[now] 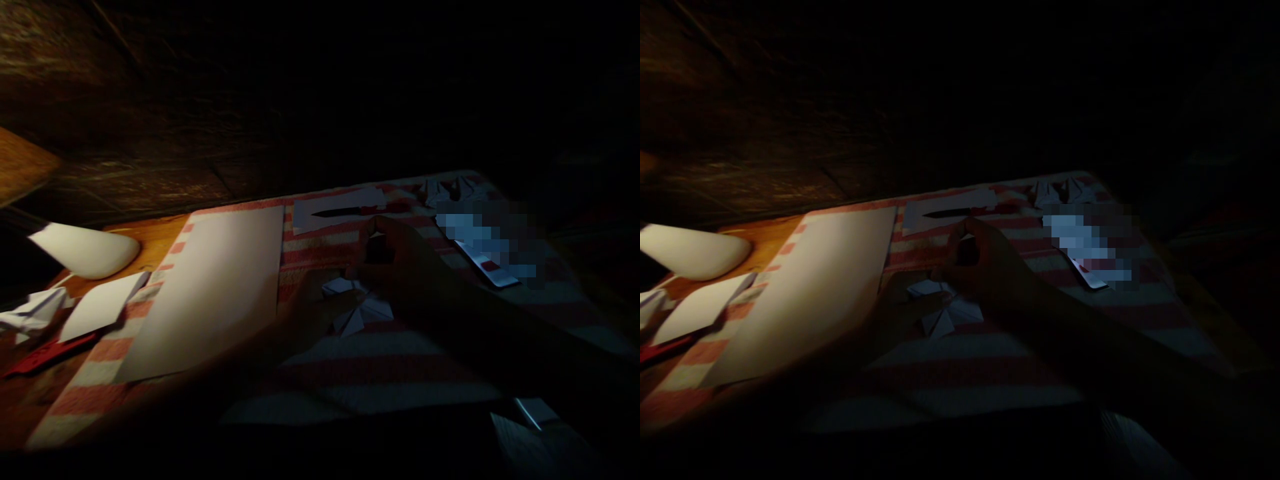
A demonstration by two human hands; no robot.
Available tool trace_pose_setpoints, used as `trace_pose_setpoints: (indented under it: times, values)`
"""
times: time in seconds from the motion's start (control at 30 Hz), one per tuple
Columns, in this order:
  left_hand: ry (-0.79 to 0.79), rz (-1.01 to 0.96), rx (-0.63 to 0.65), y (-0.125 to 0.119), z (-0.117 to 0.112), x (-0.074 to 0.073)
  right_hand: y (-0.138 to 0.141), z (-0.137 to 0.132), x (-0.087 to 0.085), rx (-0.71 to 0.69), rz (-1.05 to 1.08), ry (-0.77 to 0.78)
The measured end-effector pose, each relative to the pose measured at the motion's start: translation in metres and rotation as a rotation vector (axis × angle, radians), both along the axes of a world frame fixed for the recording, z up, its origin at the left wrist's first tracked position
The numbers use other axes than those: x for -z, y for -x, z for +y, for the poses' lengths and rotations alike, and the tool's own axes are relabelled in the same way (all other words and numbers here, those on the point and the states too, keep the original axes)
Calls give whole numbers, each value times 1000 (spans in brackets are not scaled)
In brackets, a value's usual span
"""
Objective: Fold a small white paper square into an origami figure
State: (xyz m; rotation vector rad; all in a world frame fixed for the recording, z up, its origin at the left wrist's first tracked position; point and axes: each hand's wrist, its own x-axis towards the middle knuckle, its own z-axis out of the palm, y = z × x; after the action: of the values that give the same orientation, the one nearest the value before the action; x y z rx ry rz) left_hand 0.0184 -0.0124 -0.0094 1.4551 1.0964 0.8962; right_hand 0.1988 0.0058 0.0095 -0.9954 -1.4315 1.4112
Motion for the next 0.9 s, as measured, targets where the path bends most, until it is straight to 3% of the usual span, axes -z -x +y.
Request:
trace_pose_setpoints:
  times: [0.23,0.4,0.63,0.9]
  values:
    - [221,-94,3,-3,0,-10,2,-3,-4,41,-45,-57]
    - [296,-176,-12,-2,0,-11,-1,-1,-3,-53,105,64]
    - [204,-170,-24,-1,2,-9,-5,0,-2,-126,86,171]
    - [28,-46,42,0,6,-5,-8,1,4,-122,-131,99]
